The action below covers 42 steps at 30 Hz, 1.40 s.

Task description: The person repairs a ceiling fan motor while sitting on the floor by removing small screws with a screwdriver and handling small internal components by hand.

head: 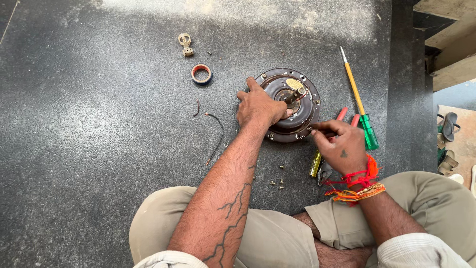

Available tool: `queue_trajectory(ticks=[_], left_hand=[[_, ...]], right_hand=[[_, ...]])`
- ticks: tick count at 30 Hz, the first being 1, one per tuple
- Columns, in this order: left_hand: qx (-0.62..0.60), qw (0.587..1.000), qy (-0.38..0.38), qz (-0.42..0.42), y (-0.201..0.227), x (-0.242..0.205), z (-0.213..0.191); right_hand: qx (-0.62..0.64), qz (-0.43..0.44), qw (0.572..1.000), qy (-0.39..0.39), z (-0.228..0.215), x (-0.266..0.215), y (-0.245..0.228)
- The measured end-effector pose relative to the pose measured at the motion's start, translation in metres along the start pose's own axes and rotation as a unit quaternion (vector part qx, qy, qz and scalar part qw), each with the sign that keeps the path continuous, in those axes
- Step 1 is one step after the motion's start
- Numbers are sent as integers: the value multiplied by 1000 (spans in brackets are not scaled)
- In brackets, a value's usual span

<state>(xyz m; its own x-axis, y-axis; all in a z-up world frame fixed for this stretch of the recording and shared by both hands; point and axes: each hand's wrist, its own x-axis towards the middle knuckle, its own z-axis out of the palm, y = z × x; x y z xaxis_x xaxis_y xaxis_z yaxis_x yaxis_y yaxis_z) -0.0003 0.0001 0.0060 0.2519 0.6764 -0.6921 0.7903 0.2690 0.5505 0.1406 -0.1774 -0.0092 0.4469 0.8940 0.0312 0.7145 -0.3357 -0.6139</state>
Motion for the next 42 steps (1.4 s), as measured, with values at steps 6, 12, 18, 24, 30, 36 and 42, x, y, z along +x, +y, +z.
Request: queue_trajectory(ticks=[6,12,18,24,30,36,42], left_hand=[[4,1000,-9,0,-1,3,1],[-6,1000,-3,9,-3,2,2],[-4,1000,-2,15,-3,0,1],[-9,1000,-8,4,-2,1,1],[2,1000,-5,18,-5,5,1],[-10,1000,-5,27,-6,7,2],[-6,1000,-15,16,-3,8,4]], right_hand=[[19,-29,999,-3,-2,2,5],[-128,118,984,-25,1,5,-7],[-18,36,999,-15,1,4,-1],[-32,29,999,-9,2,7,3],[36,35,999,-13,1,7,6],[-5,95,994,-52,-2,10,1],[-55,159,983,-71,-5,16,-5]])
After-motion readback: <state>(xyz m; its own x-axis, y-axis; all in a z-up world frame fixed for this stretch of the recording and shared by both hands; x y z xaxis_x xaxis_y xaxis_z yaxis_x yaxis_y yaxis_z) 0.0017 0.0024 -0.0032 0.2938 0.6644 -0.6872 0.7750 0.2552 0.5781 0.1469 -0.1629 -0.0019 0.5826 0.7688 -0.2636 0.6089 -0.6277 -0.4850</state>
